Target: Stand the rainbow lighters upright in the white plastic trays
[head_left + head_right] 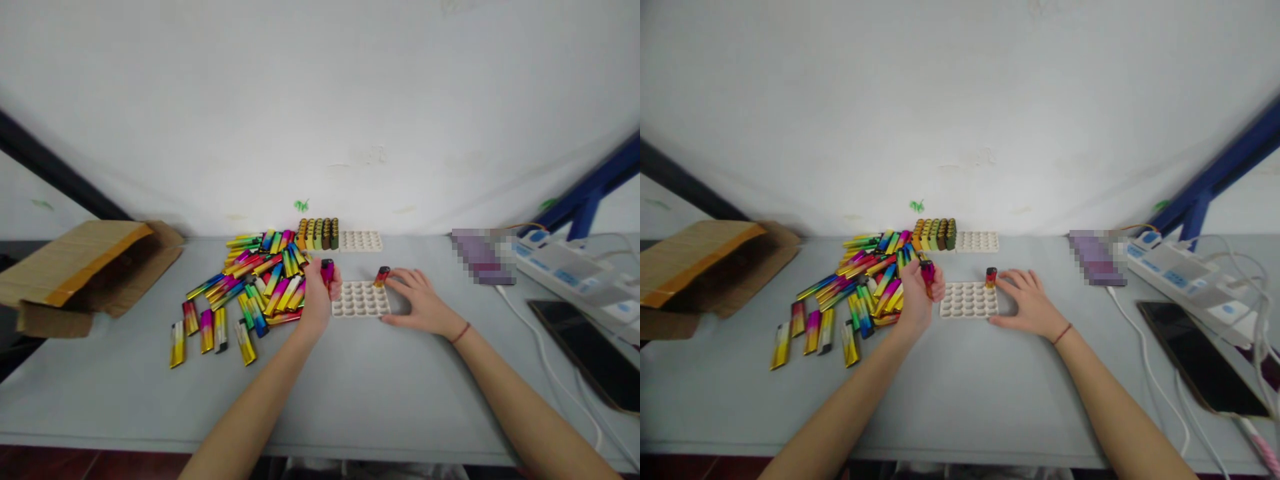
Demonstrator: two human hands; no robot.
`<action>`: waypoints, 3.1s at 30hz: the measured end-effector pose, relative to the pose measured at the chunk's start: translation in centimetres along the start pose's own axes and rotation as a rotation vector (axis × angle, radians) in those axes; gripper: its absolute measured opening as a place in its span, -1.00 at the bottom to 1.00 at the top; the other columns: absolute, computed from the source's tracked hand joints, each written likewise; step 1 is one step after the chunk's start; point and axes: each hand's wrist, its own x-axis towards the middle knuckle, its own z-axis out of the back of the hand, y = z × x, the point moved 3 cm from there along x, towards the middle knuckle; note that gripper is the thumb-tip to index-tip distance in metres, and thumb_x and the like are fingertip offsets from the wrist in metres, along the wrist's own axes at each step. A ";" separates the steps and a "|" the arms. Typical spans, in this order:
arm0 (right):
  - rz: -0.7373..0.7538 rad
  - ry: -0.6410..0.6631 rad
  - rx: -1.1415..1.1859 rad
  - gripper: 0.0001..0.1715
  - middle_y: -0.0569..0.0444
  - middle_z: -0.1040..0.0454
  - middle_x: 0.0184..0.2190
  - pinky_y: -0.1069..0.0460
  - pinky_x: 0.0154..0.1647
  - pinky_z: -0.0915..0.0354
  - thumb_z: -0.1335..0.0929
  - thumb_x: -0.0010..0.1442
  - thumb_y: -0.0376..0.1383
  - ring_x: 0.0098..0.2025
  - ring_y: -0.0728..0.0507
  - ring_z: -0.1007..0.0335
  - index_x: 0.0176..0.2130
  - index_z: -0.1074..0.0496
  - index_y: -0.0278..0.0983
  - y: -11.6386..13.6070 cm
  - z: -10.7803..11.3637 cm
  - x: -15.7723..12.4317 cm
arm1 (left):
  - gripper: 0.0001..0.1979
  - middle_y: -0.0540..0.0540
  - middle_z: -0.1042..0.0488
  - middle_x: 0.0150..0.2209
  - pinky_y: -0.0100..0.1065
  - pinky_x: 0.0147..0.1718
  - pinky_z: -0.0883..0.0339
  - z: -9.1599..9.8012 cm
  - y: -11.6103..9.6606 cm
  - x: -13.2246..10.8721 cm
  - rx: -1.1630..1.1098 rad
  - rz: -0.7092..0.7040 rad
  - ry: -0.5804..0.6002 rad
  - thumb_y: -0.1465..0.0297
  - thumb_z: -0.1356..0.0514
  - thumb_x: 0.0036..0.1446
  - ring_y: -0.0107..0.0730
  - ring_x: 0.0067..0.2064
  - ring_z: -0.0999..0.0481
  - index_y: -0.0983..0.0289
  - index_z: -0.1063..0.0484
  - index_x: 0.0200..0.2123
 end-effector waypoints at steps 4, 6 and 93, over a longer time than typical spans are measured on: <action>-0.005 0.005 0.000 -0.11 -0.23 -0.34 0.19 -0.44 0.27 -0.01 -0.43 0.06 0.15 0.23 -0.43 -0.20 0.23 -0.33 -0.23 0.0 0.0 0.0 | -0.47 -0.12 0.02 -0.75 -0.54 -0.72 0.18 0.3 0.9 0.1 -0.022 0.053 0.002 0.02 -0.03 0.13 -0.63 -0.71 0.06 0.25 -0.15 -0.71; -0.007 0.003 0.002 -0.11 -0.23 -0.34 0.19 -0.43 0.27 -0.01 -0.43 0.06 0.15 0.23 -0.43 -0.20 0.22 -0.34 -0.23 0.0 0.1 0.0 | -0.51 -0.12 0.03 -0.75 -0.54 -0.72 0.19 0.4 1.3 0.1 -0.028 0.074 -0.001 0.08 -0.02 0.14 -0.63 -0.72 0.07 0.25 -0.13 -0.72; 0.001 0.004 0.007 -0.12 -0.22 -0.33 0.20 -0.43 0.27 -0.03 -0.41 0.09 0.17 0.22 -0.42 -0.21 0.24 -0.32 -0.21 0.0 0.1 0.0 | -0.49 -0.15 -0.04 -0.75 -0.54 -0.71 0.09 0.9 1.5 0.1 0.016 0.076 0.080 -0.08 -0.14 -0.03 -0.64 -0.71 0.00 0.25 -0.20 -0.63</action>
